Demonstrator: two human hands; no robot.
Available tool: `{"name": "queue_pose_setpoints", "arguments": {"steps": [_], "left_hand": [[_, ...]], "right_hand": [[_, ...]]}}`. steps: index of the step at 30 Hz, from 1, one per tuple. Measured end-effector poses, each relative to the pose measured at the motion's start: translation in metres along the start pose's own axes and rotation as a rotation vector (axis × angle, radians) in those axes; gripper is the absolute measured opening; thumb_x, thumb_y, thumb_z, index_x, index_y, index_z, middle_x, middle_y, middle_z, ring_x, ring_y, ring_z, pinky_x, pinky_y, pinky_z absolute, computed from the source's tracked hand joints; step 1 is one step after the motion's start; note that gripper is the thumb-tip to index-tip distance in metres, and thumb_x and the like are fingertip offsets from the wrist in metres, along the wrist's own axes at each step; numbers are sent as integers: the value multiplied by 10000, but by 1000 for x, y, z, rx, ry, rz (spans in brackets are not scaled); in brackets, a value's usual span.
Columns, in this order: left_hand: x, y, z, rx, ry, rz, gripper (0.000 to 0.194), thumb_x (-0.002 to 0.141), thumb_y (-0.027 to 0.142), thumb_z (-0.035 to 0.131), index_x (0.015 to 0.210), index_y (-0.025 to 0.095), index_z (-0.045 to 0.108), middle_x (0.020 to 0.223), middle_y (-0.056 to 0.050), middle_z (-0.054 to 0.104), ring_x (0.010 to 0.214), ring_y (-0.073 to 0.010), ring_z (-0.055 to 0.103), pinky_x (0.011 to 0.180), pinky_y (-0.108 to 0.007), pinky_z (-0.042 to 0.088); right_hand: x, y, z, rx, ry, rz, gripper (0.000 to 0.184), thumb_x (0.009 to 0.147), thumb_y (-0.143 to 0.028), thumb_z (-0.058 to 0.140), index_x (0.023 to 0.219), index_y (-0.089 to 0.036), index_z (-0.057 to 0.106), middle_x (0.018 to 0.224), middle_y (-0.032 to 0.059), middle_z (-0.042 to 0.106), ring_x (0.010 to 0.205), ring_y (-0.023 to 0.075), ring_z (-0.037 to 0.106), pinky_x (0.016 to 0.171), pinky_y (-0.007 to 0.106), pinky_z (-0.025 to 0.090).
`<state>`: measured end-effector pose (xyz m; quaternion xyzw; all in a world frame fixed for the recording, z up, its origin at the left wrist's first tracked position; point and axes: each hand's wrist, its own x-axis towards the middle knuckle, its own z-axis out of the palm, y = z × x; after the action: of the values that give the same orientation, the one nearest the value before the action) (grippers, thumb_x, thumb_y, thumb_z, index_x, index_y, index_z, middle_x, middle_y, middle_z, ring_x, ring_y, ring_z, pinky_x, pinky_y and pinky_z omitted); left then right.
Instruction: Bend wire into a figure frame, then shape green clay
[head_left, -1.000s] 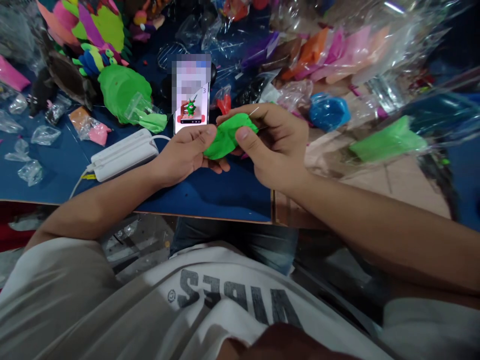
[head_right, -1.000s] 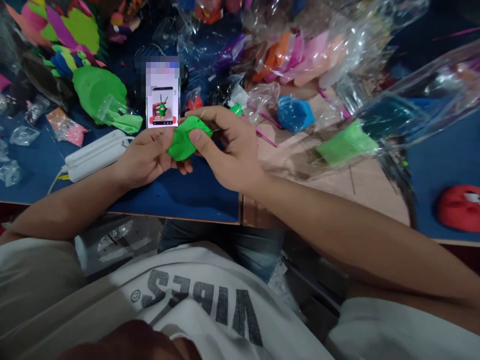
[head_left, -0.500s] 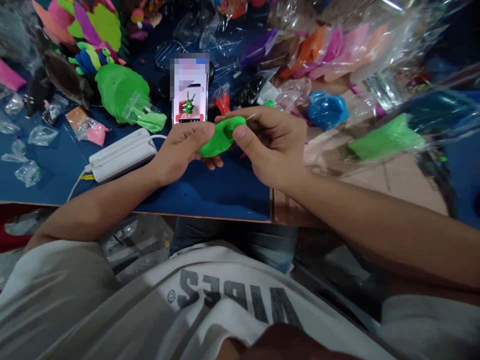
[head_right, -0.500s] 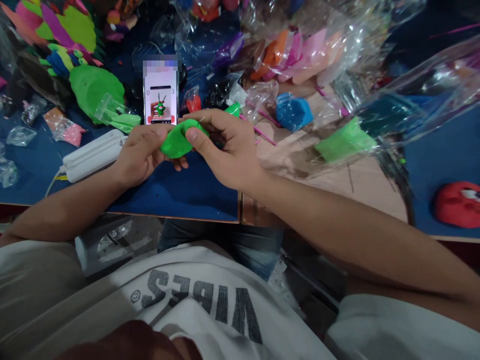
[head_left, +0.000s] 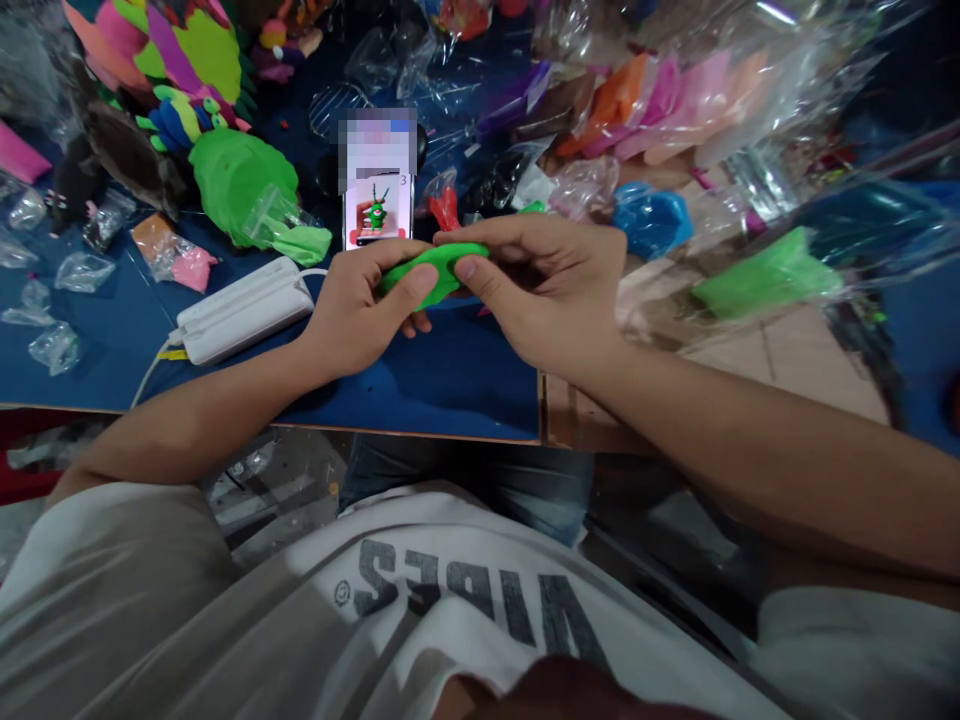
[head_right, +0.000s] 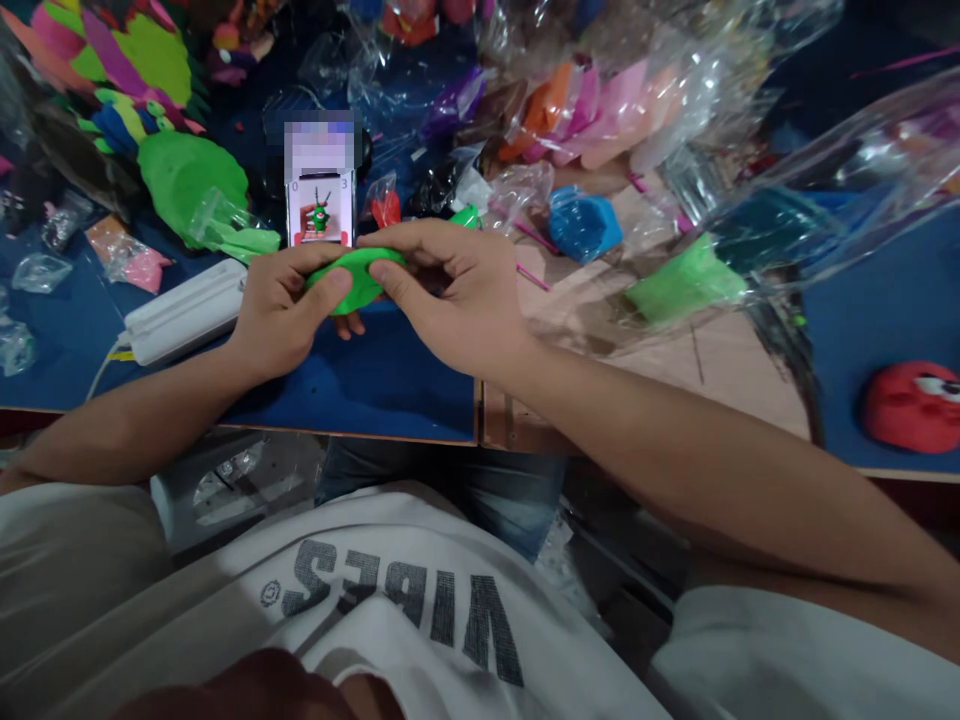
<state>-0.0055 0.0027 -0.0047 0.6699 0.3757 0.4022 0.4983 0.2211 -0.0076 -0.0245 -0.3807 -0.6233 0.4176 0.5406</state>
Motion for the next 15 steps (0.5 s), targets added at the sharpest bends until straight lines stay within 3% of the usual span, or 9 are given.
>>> {"name": "queue_pose_setpoints", "arguments": {"steps": [3,6,8,11,15], "left_hand": [[4,-5,-2,-152,68,22,562,1017,691,921,1283,199,867,1049,-64,910,788,-204,905,673,-301,769],[7,-10,-3,-90,143,62,555,1013,701,919,1263,206,900,1174,-75,921,1024,-265,938,832,-380,832],[7,-13,-4,-49,163,74,589,974,715,953,1258,201,911,1242,-88,920,1114,-302,934,865,-416,847],[5,-12,-5,10,170,59,625,973,732,953,1275,186,909,1216,-100,926,1071,-296,930,858,-424,842],[0,-7,-7,176,194,111,523,1038,701,905,1272,235,926,1139,-64,937,932,-227,875,828,-371,752]], "right_hand": [[5,9,-3,-12,98,-66,342,1075,-657,902,1218,-345,899,1084,28,943,936,256,898,820,426,789],[8,16,-3,36,127,-176,323,1071,-570,938,1285,-335,879,1170,27,951,1013,243,911,870,404,789],[7,18,-2,38,96,-188,345,1071,-570,939,1310,-330,870,1239,35,942,1108,268,915,962,448,797],[1,19,-1,0,45,-128,396,1069,-655,911,1284,-328,856,1223,43,918,1159,310,906,991,520,802],[-1,23,-2,-43,-23,-69,413,1046,-665,930,1253,-328,813,1185,56,899,1179,334,888,943,520,805]]}}
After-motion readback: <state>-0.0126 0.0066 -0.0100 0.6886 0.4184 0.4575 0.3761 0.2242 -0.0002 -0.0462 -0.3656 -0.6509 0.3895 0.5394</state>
